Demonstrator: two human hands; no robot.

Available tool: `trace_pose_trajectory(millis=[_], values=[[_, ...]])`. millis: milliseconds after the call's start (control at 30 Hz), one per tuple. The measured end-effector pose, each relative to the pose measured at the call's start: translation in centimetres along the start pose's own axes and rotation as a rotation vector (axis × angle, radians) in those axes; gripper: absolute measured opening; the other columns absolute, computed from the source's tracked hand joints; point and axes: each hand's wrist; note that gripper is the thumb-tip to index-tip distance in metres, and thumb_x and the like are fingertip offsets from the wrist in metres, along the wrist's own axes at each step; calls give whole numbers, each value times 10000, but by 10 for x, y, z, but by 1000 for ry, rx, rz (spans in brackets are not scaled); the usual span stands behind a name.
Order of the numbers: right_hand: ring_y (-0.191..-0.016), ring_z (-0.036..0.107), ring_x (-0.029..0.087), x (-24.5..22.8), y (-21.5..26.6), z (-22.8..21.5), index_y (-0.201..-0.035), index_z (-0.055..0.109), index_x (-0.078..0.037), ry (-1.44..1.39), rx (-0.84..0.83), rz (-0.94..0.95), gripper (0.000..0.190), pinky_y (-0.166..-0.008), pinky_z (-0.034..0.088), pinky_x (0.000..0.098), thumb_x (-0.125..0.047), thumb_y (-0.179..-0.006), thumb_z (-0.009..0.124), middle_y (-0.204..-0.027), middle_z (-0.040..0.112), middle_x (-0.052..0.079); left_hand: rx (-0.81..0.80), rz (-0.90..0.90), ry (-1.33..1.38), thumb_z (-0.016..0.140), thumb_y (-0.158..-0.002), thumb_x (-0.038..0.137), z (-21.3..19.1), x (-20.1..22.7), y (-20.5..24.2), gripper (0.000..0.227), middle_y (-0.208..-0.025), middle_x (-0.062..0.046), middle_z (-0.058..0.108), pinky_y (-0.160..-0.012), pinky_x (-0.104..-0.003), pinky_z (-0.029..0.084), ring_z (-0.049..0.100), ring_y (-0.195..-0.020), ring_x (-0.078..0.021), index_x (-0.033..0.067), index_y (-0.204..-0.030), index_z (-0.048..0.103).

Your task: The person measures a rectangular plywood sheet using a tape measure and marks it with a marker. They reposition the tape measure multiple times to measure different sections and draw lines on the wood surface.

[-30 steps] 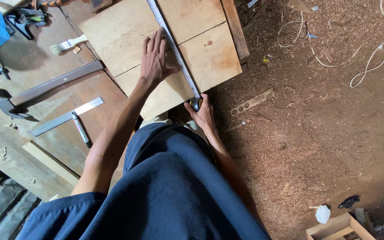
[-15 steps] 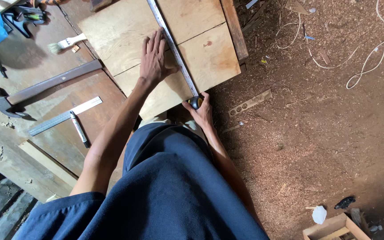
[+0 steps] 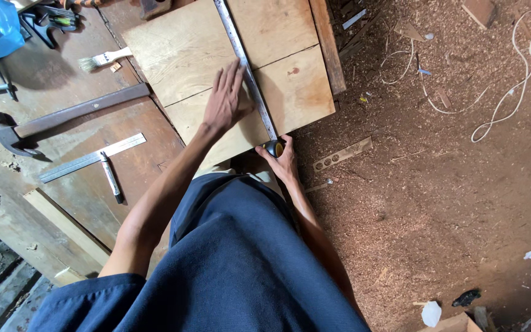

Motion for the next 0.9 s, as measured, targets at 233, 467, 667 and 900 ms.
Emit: trace_pose_trajectory(millis=[233, 467, 667, 900], values=[[-1105, 652, 354, -3, 0, 4, -1381, 406, -13, -25, -15, 71, 1024, -949, 525, 472, -617, -694, 865, -1193, 629, 244, -7, 90, 58, 734, -908, 315, -1, 19, 43, 700, -1525, -243, 392, -1173, -486, 350, 440, -1359, -414, -23, -1434, 419], [-1119, 638, 347, -4, 1, 1, -1389, 392, -23, -42, -33, 68, 1037, -942, 526, 473, -623, -688, 867, -1214, 605, 225, -76, 87, 149, 643, -980, 241, 7, 20, 72, 480, -1370, -229, 529, -1067, -453, 418, 524, -1229, -385, -26, -1349, 490], [-1112, 640, 333, -5, -1, 0, -1374, 409, -20, -73, -26, 52, 999, -936, 533, 458, -589, -697, 874, -1204, 611, 218, -219, 47, 270, 592, -1012, 215, 11, 17, 76, 255, -1070, -173, 646, -941, -449, 521, 641, -1014, -345, 17, -1172, 576], [-1052, 638, 287, 3, 0, 0, -1351, 442, 18, -146, -29, 46, 967, -897, 550, 423, -548, -698, 875, -1141, 617, 198, -226, 43, 324, 614, -1006, 198, 6, 17, 78, 201, -1048, -164, 663, -884, -467, 525, 639, -1018, -379, 27, -1107, 586]])
Point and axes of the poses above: each hand's wrist, its own y-axis away from the middle knuckle, its own z-axis out of the palm, x = y × z
